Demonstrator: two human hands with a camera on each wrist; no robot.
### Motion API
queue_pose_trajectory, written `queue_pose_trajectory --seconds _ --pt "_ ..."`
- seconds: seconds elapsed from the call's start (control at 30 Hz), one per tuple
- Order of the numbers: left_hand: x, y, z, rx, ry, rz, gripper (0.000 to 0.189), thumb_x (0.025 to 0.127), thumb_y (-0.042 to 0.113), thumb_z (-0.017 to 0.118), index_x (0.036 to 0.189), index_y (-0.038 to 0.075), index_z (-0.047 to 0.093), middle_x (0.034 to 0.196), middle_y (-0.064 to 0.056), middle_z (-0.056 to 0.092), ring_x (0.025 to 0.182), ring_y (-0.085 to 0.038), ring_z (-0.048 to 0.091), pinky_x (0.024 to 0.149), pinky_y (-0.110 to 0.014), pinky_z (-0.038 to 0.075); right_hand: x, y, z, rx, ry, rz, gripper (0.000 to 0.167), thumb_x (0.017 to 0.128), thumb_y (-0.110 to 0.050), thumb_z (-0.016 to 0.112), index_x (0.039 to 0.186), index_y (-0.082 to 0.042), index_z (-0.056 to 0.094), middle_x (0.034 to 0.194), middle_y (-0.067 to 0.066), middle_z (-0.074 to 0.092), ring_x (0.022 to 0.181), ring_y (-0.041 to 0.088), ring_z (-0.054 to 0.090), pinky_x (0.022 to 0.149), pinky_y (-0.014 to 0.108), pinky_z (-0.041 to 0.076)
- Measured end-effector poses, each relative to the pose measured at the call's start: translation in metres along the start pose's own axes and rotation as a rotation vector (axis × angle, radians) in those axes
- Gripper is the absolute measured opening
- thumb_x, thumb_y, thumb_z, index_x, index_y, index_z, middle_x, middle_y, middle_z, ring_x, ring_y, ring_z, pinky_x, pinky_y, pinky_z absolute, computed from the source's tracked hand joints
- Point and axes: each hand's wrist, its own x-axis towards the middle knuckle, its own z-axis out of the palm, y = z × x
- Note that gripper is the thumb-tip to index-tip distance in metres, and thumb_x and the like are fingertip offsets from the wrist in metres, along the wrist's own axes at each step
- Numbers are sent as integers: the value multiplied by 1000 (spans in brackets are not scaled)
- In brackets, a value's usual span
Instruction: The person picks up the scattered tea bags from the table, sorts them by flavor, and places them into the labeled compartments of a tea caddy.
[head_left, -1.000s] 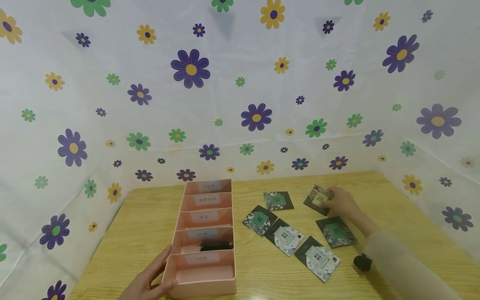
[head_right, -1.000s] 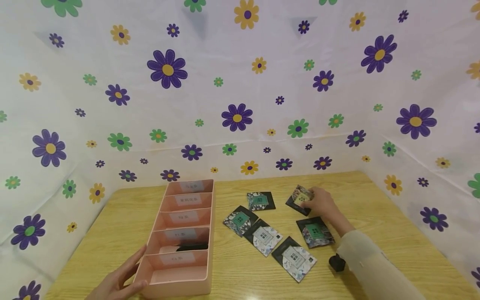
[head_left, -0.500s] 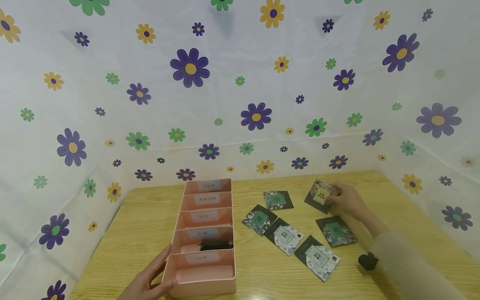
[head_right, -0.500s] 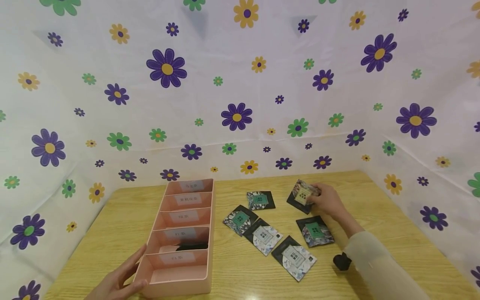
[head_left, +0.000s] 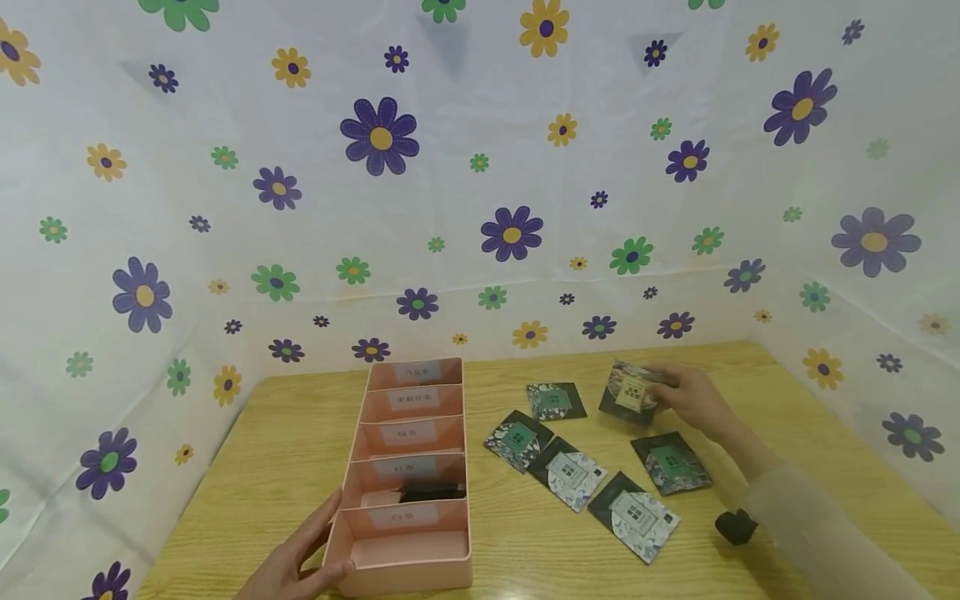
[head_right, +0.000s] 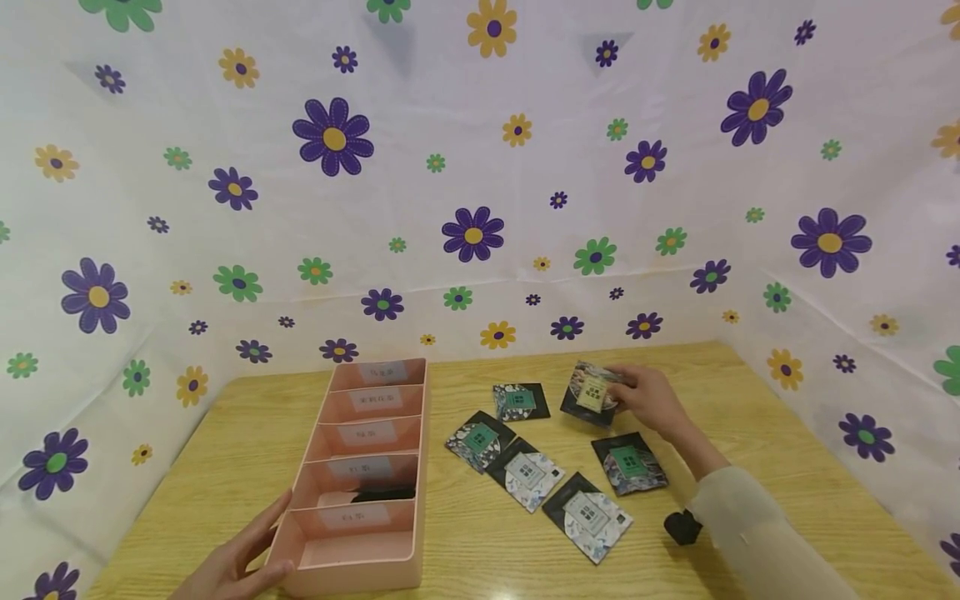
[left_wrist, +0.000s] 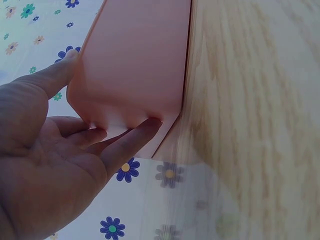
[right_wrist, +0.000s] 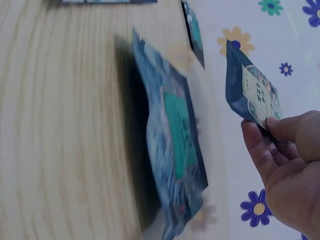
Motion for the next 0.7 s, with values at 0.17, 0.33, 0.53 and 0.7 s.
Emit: queue_pose_trajectory --seconds 0.17,0.33,0.53,0.7 --pt "0 0 0 1 -2 -7 85 105 18 63 166 4 6 167 -33 0 147 -62 11 97 -56 54 3 -10 5 13 34 -6 41 102 -5 64 136 17 55 99 25 74 71 20 72 68 39 62" --pt "0 0 0 9 2 -6 85 104 18 64 166 4 7 167 -33 1 146 -62 12 97 -57 54 5 -20 12 20 39 -4 41 104 -9 63 137 15 57 91 18 74 66 18 69 64 35 59" --pt "0 0 1 4 4 -12 85 104 18 64 166 5 7 167 -33 1 147 -62 13 97 -57 54 9 -33 20 -31 16 -1 39 107 -13 59 137 11 60 81 7 72 70 26 72 65 30 51" --pt "0 -1 0 4 2 0 85 104 17 64 166 5 7 167 -33 1 147 -62 13 96 -54 55 16 -42 30 -20 0 8 41 107 -20 59 139 6 61 82 5 73 74 28 73 82 42 54"
